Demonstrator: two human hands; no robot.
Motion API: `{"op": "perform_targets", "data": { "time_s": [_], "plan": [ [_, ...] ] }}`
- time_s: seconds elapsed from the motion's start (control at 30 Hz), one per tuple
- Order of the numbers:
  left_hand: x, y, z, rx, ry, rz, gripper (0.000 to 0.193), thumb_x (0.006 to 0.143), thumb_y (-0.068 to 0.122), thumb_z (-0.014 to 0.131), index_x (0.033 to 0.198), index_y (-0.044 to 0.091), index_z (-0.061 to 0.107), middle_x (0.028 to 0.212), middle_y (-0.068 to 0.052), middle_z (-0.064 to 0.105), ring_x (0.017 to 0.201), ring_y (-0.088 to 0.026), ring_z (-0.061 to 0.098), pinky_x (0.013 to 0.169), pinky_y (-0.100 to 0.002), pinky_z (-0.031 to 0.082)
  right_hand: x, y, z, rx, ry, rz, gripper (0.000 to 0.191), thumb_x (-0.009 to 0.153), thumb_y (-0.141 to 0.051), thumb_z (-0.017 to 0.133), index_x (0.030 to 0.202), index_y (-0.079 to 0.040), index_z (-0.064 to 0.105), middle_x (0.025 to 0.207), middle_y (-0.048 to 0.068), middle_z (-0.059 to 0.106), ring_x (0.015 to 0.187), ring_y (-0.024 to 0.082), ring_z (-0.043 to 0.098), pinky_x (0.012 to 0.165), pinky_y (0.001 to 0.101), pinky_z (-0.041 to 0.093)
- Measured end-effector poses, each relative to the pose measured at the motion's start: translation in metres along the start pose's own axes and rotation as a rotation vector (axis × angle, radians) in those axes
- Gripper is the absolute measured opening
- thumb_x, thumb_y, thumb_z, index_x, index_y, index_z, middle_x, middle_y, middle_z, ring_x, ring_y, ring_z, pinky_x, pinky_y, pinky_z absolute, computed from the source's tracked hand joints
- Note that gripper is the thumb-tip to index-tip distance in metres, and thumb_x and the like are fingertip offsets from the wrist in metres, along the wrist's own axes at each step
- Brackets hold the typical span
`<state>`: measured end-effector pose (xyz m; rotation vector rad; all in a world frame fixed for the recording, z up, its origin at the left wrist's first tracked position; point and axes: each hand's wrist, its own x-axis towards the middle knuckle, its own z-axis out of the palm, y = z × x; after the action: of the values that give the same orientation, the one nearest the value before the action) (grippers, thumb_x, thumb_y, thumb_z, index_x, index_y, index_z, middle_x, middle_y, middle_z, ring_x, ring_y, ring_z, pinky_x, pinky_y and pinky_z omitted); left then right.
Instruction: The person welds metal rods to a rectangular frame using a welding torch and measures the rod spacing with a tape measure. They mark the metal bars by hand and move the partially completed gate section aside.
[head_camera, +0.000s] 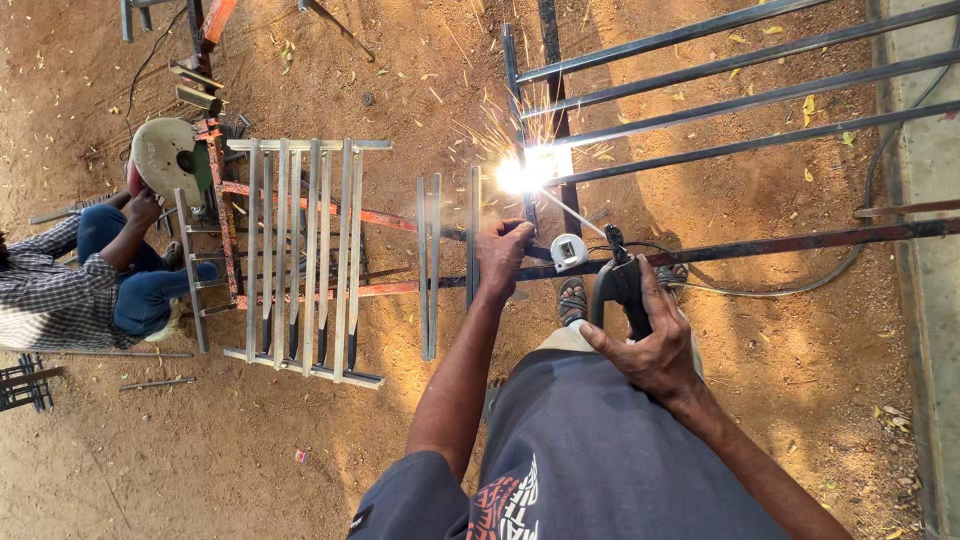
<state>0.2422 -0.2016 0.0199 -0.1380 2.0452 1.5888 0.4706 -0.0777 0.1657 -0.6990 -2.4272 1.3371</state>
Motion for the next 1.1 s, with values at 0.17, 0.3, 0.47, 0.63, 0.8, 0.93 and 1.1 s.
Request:
{"op": "perform_targets", "data": {
  "time_s": [0.17, 0.3, 0.47, 0.63, 0.8, 0.93, 1.1],
  "plan": [
    [-0.002, 0.005, -0.001, 0.051, 0.010, -0.036, 0.029, 0.081, 0.013, 0.076, 0.105, -0.004, 0.077, 0.085, -0.009, 0.078, 0.071, -0.013, 0.070, 0.062, -0.027, 0.055, 0.002, -0.002, 0.000, 0.001, -0.034, 0.042, 0.113, 0.071, -0.042, 0.088, 0.154, 0.010, 0.032, 0.129, 0.030, 0.064, 0.116, 0.038, 0.068, 0.096, 0.0425, 0.057],
    [-0.002, 0.007, -0.001, 0.038, 0.009, 0.003, 0.031, 0.082, 0.013, 0.077, 0.106, -0.005, 0.077, 0.088, -0.011, 0.078, 0.073, -0.014, 0.071, 0.065, -0.027, 0.057, 0.003, -0.003, -0.001, -0.008, -0.014, -0.004, 0.112, 0.072, -0.042, 0.088, 0.154, 0.011, 0.033, 0.130, 0.030, 0.063, 0.118, 0.038, 0.067, 0.096, 0.0428, 0.056],
    [-0.001, 0.007, -0.001, 0.042, 0.016, 0.006, 0.030, 0.082, 0.013, 0.077, 0.105, -0.007, 0.077, 0.086, -0.012, 0.078, 0.073, -0.015, 0.072, 0.065, -0.028, 0.056, 0.004, -0.005, -0.001, -0.003, -0.020, 0.008, 0.111, 0.072, -0.040, 0.088, 0.154, 0.010, 0.034, 0.129, 0.029, 0.064, 0.117, 0.038, 0.068, 0.097, 0.0430, 0.056],
    [-0.003, 0.012, -0.002, 0.032, 0.009, -0.025, 0.031, 0.082, 0.014, 0.077, 0.106, -0.006, 0.076, 0.088, -0.012, 0.077, 0.071, -0.015, 0.069, 0.064, -0.029, 0.055, 0.006, -0.006, -0.001, -0.007, -0.015, 0.015, 0.111, 0.070, -0.040, 0.090, 0.154, 0.009, 0.035, 0.129, 0.030, 0.064, 0.116, 0.038, 0.068, 0.096, 0.0432, 0.056],
    [-0.005, 0.019, -0.002, 0.022, 0.008, -0.036, 0.036, 0.079, 0.015, 0.077, 0.107, -0.008, 0.076, 0.088, -0.013, 0.077, 0.071, -0.015, 0.069, 0.064, -0.029, 0.056, 0.005, -0.004, -0.002, -0.037, -0.003, -0.021, 0.113, 0.071, -0.039, 0.090, 0.157, 0.008, 0.032, 0.126, 0.029, 0.065, 0.112, 0.038, 0.070, 0.092, 0.0433, 0.059],
    [-0.008, 0.021, -0.002, 0.005, 0.009, -0.029, 0.039, 0.076, 0.012, 0.075, 0.109, -0.008, 0.074, 0.088, -0.014, 0.077, 0.072, -0.017, 0.072, 0.065, -0.029, 0.059, 0.006, 0.001, -0.010, 0.014, 0.085, -0.025, 0.112, 0.077, -0.042, 0.085, 0.161, 0.004, 0.026, 0.123, 0.024, 0.065, 0.099, 0.029, 0.072, 0.075, 0.0333, 0.064],
    [-0.011, 0.022, -0.002, 0.025, 0.011, -0.029, 0.036, 0.076, 0.013, 0.076, 0.104, -0.010, 0.076, 0.085, -0.015, 0.076, 0.069, -0.017, 0.069, 0.062, -0.030, 0.055, 0.004, 0.019, -0.043, -0.017, 0.122, 0.178, 0.111, 0.074, -0.047, 0.082, 0.164, -0.006, 0.032, 0.098, 0.010, 0.062, 0.072, 0.016, 0.064, 0.058, 0.0262, 0.061]
  ]
}}
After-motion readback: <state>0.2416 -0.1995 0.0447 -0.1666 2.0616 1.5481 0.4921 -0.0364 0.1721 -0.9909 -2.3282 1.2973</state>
